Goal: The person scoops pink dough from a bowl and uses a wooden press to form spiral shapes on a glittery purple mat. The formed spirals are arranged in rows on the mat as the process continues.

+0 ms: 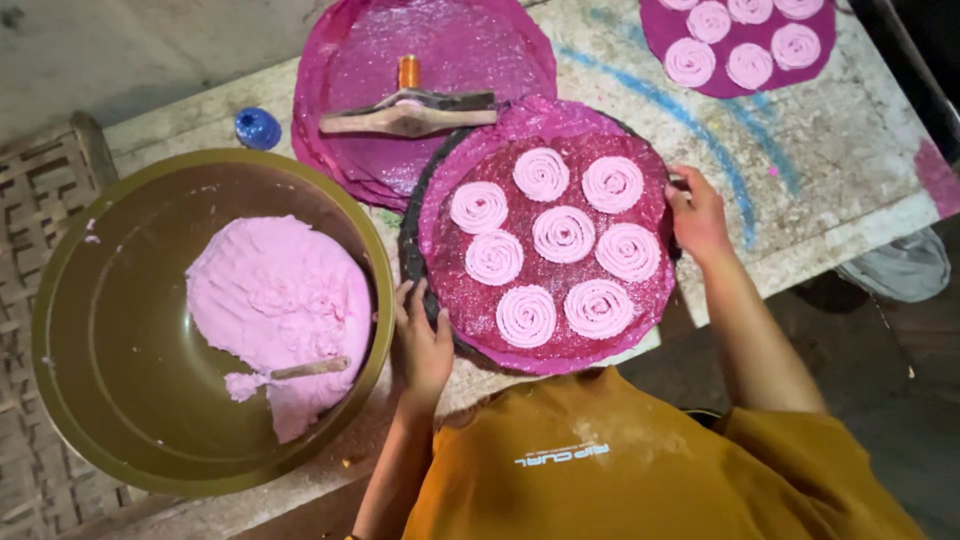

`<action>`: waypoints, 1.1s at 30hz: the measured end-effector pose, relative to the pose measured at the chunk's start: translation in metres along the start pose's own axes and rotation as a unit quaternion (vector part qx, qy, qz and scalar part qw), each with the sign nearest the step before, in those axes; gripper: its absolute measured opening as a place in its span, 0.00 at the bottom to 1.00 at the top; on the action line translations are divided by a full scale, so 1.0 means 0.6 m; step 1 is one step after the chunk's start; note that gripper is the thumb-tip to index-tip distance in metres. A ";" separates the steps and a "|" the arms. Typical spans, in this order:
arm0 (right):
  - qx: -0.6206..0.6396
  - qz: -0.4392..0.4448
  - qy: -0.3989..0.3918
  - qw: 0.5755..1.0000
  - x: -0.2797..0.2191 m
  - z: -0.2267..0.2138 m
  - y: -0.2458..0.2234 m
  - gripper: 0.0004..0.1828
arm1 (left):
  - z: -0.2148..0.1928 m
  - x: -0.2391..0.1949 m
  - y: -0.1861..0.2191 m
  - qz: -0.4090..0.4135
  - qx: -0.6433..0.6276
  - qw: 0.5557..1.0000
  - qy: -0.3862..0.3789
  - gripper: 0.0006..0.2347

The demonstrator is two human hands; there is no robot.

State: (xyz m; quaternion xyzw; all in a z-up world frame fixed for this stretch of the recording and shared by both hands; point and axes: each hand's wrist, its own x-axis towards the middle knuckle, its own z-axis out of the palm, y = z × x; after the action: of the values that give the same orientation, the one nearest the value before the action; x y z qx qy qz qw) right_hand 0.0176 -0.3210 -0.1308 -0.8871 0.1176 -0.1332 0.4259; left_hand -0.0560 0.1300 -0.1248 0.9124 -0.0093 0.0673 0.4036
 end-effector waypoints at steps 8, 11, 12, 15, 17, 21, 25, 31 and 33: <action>0.066 0.032 -0.028 0.997 -0.035 -0.014 0.017 0.23 | -0.024 -0.017 0.037 -0.020 -0.051 0.998 -0.009 0.17; -0.013 0.026 -0.035 0.999 -0.018 -0.028 0.000 0.24 | -0.022 -0.022 0.047 -0.015 -0.051 0.998 0.014 0.17; -0.040 -0.032 -0.017 0.999 -0.004 -0.029 -0.007 0.23 | -0.020 -0.023 0.047 -0.004 -0.042 0.999 0.029 0.17; -0.103 -0.135 -0.011 0.985 0.045 -0.025 -0.032 0.17 | -0.017 -0.015 0.043 -0.016 -0.014 1.000 0.011 0.16; -0.164 -0.185 -0.025 0.968 0.075 -0.016 -0.046 0.14 | -0.017 -0.008 0.038 -0.002 0.030 0.999 0.014 0.17; -0.242 -0.170 -0.074 0.952 0.103 -0.002 -0.067 0.08 | -0.015 0.005 0.040 -0.017 0.070 0.997 0.035 0.13; -0.233 -0.153 -0.075 0.957 0.097 0.005 -0.082 0.04 | -0.010 0.008 0.055 0.004 0.058 0.995 0.082 0.09; -0.148 -0.221 -0.024 0.964 0.076 -0.005 -0.124 0.05 | -0.013 0.018 0.096 0.037 -0.034 0.991 0.123 0.04; -0.094 -0.208 -0.015 0.973 0.064 -0.011 -0.141 0.04 | -0.019 0.023 0.120 0.015 -0.081 0.989 0.125 0.04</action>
State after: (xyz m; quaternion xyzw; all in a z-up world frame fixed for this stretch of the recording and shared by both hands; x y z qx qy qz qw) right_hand 0.0594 -0.2869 -0.0551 -0.9300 -0.0645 -0.1938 0.3056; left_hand -0.0488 0.0904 -0.0626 0.8610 0.0220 0.1854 0.4731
